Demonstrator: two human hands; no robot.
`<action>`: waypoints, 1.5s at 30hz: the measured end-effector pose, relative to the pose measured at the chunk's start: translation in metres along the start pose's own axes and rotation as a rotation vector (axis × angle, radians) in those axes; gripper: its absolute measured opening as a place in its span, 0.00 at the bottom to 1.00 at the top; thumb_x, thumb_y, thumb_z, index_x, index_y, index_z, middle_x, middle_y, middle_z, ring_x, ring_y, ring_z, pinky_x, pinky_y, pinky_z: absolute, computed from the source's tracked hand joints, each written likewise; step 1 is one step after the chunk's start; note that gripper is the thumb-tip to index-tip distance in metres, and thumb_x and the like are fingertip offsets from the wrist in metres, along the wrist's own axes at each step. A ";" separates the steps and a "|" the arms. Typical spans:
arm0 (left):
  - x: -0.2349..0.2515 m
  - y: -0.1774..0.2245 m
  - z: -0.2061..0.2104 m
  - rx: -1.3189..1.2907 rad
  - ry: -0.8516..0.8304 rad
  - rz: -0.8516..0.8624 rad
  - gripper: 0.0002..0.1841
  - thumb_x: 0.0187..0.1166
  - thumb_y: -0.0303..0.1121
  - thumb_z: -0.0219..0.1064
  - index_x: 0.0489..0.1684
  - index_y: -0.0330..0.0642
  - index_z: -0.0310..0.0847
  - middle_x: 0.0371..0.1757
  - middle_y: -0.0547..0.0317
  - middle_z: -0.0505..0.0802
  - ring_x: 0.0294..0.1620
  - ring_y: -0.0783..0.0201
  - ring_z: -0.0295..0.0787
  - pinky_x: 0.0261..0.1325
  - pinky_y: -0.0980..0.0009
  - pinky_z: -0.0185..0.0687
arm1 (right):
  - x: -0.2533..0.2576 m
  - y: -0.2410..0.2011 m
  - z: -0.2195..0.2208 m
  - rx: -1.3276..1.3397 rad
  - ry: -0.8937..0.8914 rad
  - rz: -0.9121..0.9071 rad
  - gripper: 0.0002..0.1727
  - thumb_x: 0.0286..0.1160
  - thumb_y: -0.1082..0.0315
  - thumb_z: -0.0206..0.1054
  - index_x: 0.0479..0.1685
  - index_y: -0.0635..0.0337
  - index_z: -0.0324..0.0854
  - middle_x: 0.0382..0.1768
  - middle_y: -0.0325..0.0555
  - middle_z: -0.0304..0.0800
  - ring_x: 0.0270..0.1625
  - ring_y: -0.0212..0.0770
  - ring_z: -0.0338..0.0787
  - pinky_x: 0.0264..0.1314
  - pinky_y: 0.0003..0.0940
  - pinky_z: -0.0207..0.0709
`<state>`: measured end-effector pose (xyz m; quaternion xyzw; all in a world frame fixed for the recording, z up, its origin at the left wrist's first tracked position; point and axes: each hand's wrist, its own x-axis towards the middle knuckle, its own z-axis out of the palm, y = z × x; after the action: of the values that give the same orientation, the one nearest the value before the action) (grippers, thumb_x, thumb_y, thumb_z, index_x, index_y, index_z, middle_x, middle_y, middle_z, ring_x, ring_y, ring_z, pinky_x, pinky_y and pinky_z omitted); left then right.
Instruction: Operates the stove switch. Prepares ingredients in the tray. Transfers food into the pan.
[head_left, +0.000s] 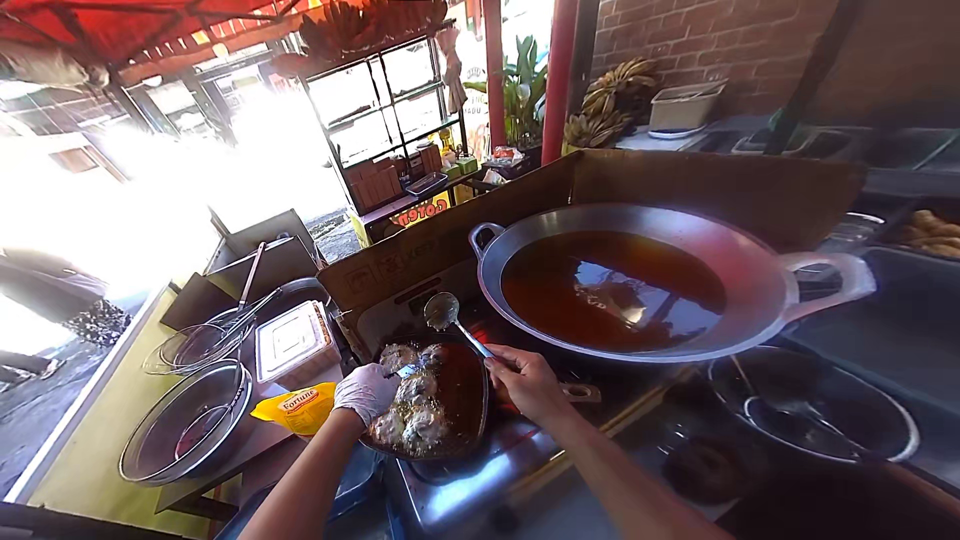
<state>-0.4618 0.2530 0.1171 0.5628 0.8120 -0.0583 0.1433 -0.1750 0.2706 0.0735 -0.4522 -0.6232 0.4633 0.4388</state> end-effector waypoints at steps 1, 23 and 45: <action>-0.002 0.001 0.001 0.031 0.017 0.015 0.24 0.81 0.62 0.55 0.50 0.59 0.91 0.53 0.57 0.96 0.59 0.51 0.92 0.59 0.38 0.83 | -0.001 -0.001 0.001 0.008 0.002 -0.003 0.15 0.87 0.63 0.64 0.66 0.47 0.90 0.26 0.37 0.91 0.25 0.32 0.86 0.34 0.31 0.84; -0.266 -0.211 0.167 -0.690 0.418 -0.187 0.19 0.84 0.52 0.61 0.59 0.54 0.92 0.46 0.68 0.98 0.46 0.73 0.94 0.55 0.61 0.93 | -0.178 0.014 0.138 -0.855 -1.067 -0.317 0.20 0.89 0.60 0.52 0.69 0.41 0.86 0.42 0.52 0.95 0.46 0.58 0.95 0.46 0.64 0.86; -0.319 -0.258 0.237 -1.001 0.258 -0.302 0.15 0.80 0.47 0.67 0.54 0.53 0.94 0.41 0.71 0.98 0.42 0.78 0.93 0.51 0.72 0.90 | -0.202 -0.039 0.162 -1.021 -1.395 -0.124 0.20 0.91 0.55 0.47 0.65 0.40 0.85 0.38 0.51 0.94 0.45 0.58 0.94 0.44 0.63 0.83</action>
<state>-0.5588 -0.1871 -0.0301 0.3051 0.8234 0.3856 0.2834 -0.2960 0.0387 0.0556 -0.1717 -0.9053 0.2735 -0.2759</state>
